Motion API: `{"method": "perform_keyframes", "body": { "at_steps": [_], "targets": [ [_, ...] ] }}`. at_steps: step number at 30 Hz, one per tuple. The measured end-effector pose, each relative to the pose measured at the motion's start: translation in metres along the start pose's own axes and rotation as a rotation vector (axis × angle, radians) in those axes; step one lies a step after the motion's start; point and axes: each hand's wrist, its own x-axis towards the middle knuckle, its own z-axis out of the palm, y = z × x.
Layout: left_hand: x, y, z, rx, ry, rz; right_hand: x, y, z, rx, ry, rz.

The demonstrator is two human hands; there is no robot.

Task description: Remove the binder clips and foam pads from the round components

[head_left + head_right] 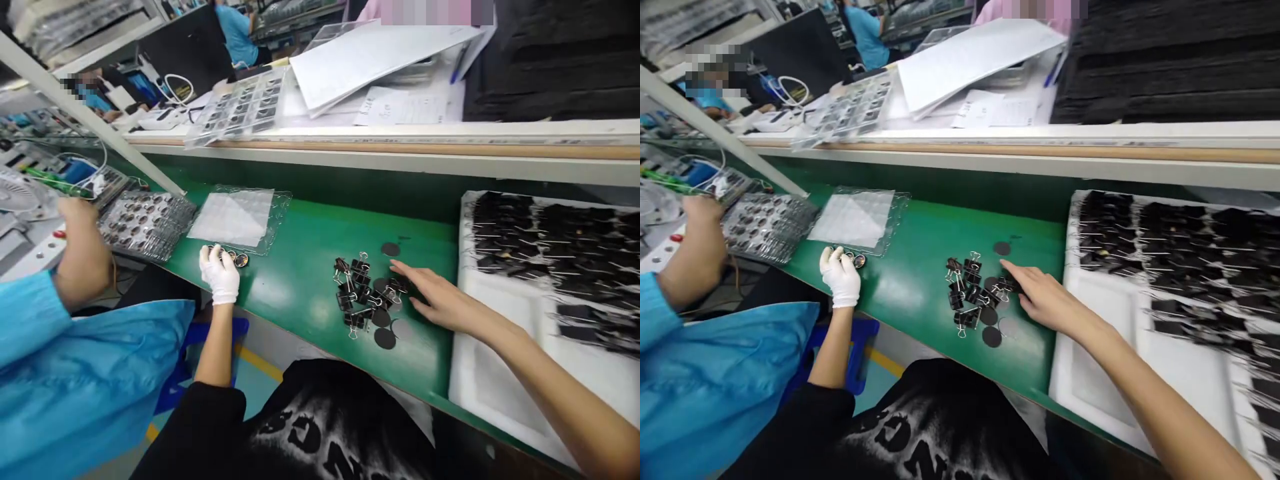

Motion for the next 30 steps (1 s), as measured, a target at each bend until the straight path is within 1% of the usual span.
{"method": "perform_keyframes", "body": {
  "at_steps": [2, 4, 5, 7, 8, 10, 12, 14, 16, 19, 21, 23, 25, 27, 30],
  "targets": [
    [0.022, -0.033, -0.006, 0.076, -0.048, -0.052, 0.005, 0.008, 0.005, 0.092, -0.020, -0.050],
    [0.045, -0.059, -0.010, 0.106, -0.176, -0.069, 0.006, 0.011, 0.007, 0.153, -0.006, -0.072],
    [0.054, -0.069, -0.011, 0.105, -0.243, -0.065, 0.005, 0.012, 0.007, 0.170, 0.007, -0.069],
    [0.067, -0.081, -0.012, 0.091, -0.354, -0.041, 0.003, 0.013, 0.008, 0.188, 0.037, -0.060],
    [0.070, -0.083, -0.012, 0.086, -0.384, -0.027, 0.001, 0.013, 0.009, 0.184, 0.059, -0.056],
    [0.068, -0.079, -0.010, 0.090, -0.415, -0.001, -0.002, 0.012, 0.010, 0.152, 0.109, -0.053],
    [0.058, -0.066, -0.009, 0.102, -0.430, 0.026, -0.006, 0.011, 0.009, 0.092, 0.141, -0.066],
    [0.040, -0.046, -0.010, 0.110, -0.451, 0.076, -0.010, 0.009, 0.006, 0.016, 0.150, -0.072],
    [0.019, -0.019, -0.013, 0.112, -0.484, 0.170, -0.013, 0.008, 0.001, -0.048, 0.163, -0.057],
    [-0.014, 0.027, -0.019, 0.116, -0.525, 0.330, -0.016, 0.008, -0.003, -0.099, 0.201, -0.020],
    [-0.032, 0.057, -0.020, 0.124, -0.543, 0.390, -0.016, 0.008, -0.004, -0.117, 0.223, 0.004],
    [-0.046, 0.084, -0.015, 0.120, -0.556, 0.412, -0.015, 0.007, -0.003, -0.115, 0.243, 0.028],
    [-0.055, 0.107, -0.007, 0.097, -0.566, 0.416, -0.013, 0.006, -0.001, -0.099, 0.253, 0.046],
    [-0.058, 0.127, 0.002, 0.084, -0.559, 0.413, -0.012, 0.005, -0.001, -0.081, 0.257, 0.058],
    [-0.047, 0.148, 0.011, 0.119, -0.531, 0.449, -0.009, 0.002, -0.004, -0.004, 0.296, 0.087]
  ]
}}
